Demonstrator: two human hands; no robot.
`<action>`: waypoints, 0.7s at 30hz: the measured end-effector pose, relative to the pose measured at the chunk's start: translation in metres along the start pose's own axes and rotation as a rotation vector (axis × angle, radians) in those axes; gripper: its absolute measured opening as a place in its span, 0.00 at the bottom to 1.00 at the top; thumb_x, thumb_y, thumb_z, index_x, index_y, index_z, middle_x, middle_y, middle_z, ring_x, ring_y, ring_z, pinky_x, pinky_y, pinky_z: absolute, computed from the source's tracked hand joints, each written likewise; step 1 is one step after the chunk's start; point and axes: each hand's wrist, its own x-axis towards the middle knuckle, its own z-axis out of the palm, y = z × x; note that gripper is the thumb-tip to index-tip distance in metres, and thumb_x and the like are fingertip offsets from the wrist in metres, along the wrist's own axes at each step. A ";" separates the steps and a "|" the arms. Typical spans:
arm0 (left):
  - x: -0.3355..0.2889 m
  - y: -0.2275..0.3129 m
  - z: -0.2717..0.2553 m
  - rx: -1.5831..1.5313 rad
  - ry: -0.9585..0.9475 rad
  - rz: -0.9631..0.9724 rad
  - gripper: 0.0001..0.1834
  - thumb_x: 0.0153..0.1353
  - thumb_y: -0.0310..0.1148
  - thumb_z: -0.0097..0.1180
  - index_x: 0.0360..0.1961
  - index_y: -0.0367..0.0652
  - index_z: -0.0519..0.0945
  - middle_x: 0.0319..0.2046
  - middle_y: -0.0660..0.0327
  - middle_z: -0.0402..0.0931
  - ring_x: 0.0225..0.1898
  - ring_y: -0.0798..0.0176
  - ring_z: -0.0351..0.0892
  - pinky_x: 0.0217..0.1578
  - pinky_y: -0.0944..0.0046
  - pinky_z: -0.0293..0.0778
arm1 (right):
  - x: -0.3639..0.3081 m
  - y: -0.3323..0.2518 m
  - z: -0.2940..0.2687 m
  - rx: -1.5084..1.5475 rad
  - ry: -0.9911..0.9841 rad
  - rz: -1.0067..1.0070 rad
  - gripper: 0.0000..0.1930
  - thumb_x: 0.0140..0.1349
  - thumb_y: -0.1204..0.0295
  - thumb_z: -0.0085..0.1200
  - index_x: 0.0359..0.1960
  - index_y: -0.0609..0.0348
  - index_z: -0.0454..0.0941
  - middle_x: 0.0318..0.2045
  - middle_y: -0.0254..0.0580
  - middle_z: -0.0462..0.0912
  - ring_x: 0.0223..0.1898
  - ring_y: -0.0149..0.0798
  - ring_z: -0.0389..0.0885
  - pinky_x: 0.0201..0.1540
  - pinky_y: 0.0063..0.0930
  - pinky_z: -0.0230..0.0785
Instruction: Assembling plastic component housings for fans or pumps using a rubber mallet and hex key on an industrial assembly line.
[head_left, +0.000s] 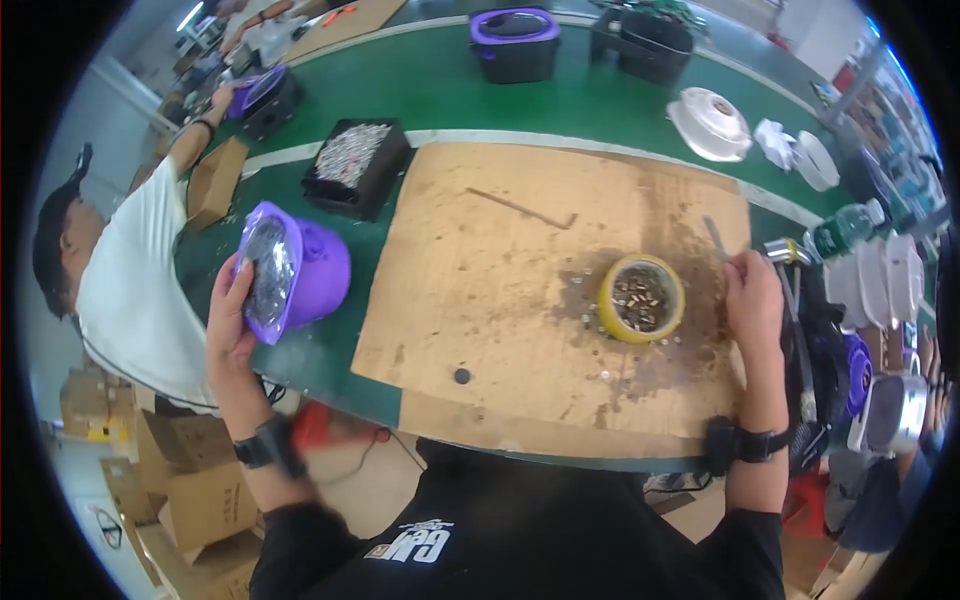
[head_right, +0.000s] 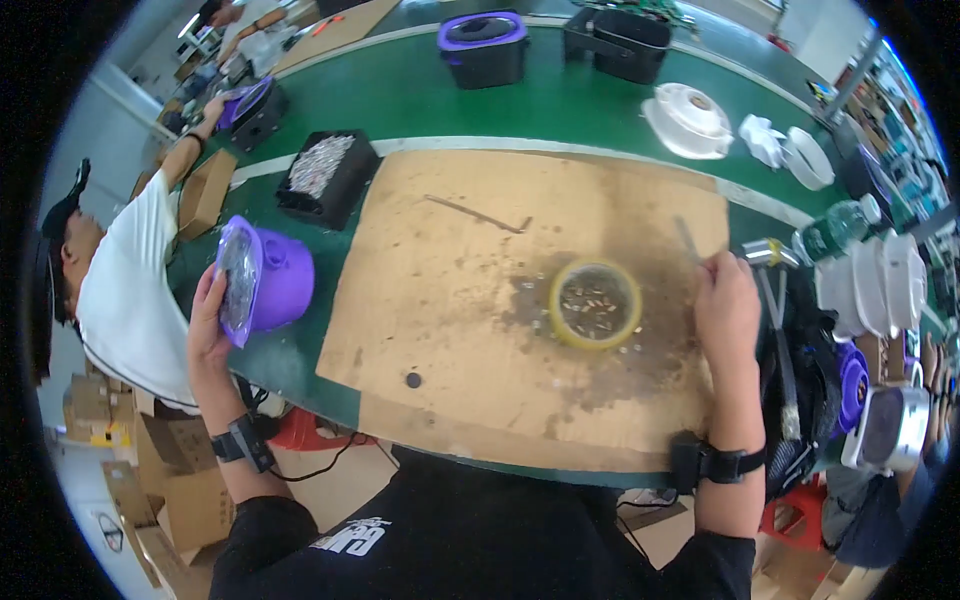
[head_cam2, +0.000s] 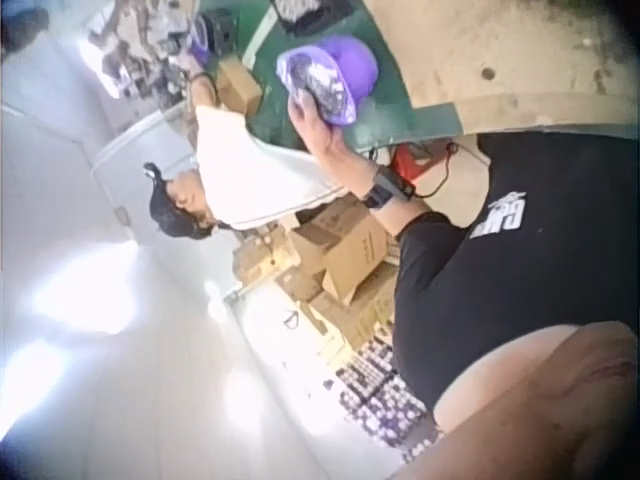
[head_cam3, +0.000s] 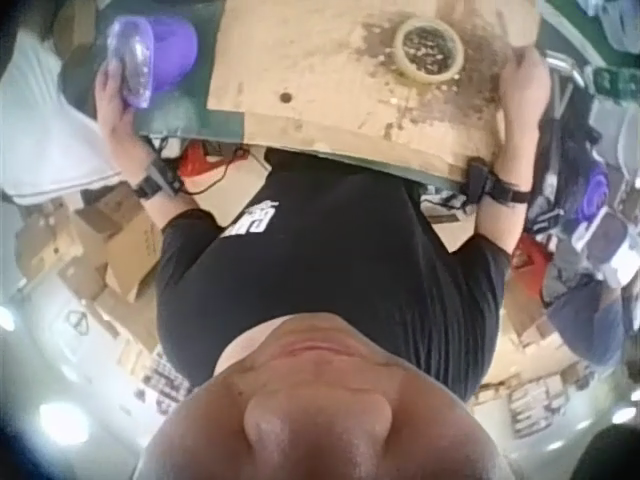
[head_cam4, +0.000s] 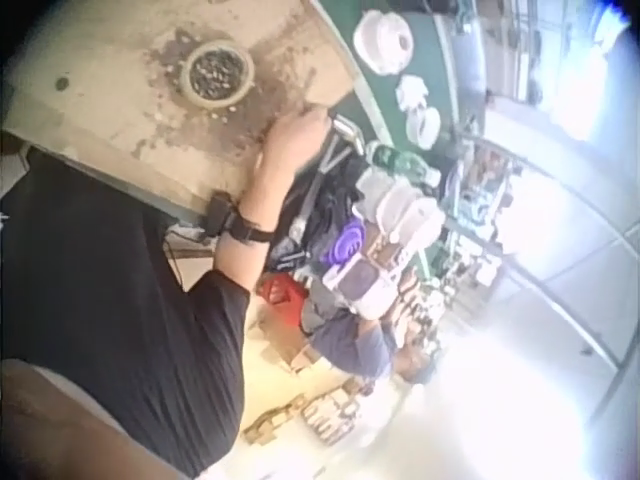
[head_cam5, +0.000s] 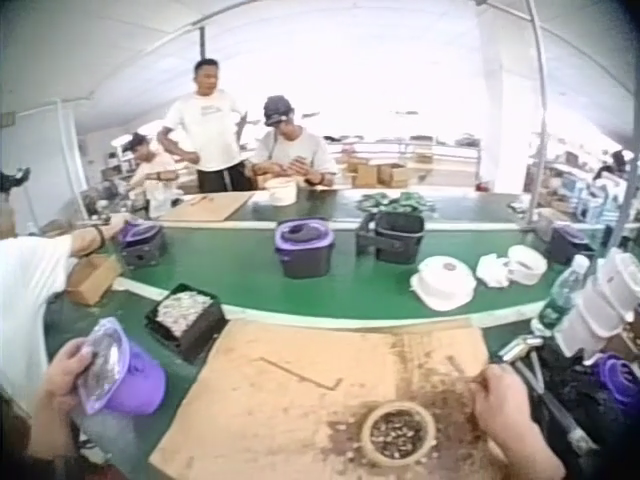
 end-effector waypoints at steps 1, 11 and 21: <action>-0.007 0.005 0.014 -0.053 -0.003 -0.019 0.20 0.69 0.35 0.59 0.58 0.38 0.73 0.47 0.61 0.80 0.46 0.67 0.81 0.48 0.66 0.78 | 0.001 0.004 0.001 -0.041 0.008 -0.019 0.06 0.63 0.74 0.56 0.35 0.64 0.75 0.34 0.57 0.78 0.39 0.60 0.77 0.41 0.47 0.70; -0.073 0.008 0.186 0.226 -0.283 -0.102 0.20 0.62 0.34 0.66 0.52 0.37 0.76 0.43 0.60 0.81 0.42 0.69 0.80 0.44 0.68 0.76 | 0.016 -0.017 -0.001 -0.208 -0.049 -0.185 0.07 0.57 0.83 0.45 0.38 0.65 0.68 0.36 0.60 0.75 0.40 0.64 0.76 0.44 0.53 0.68; -0.092 0.029 0.213 0.925 -0.429 0.691 0.42 0.46 0.46 0.72 0.60 0.35 0.73 0.60 0.46 0.71 0.62 0.41 0.69 0.64 0.46 0.62 | 0.001 -0.202 -0.080 0.180 -0.538 -0.591 0.08 0.63 0.82 0.48 0.42 0.62 0.75 0.30 0.48 0.75 0.36 0.49 0.79 0.40 0.35 0.71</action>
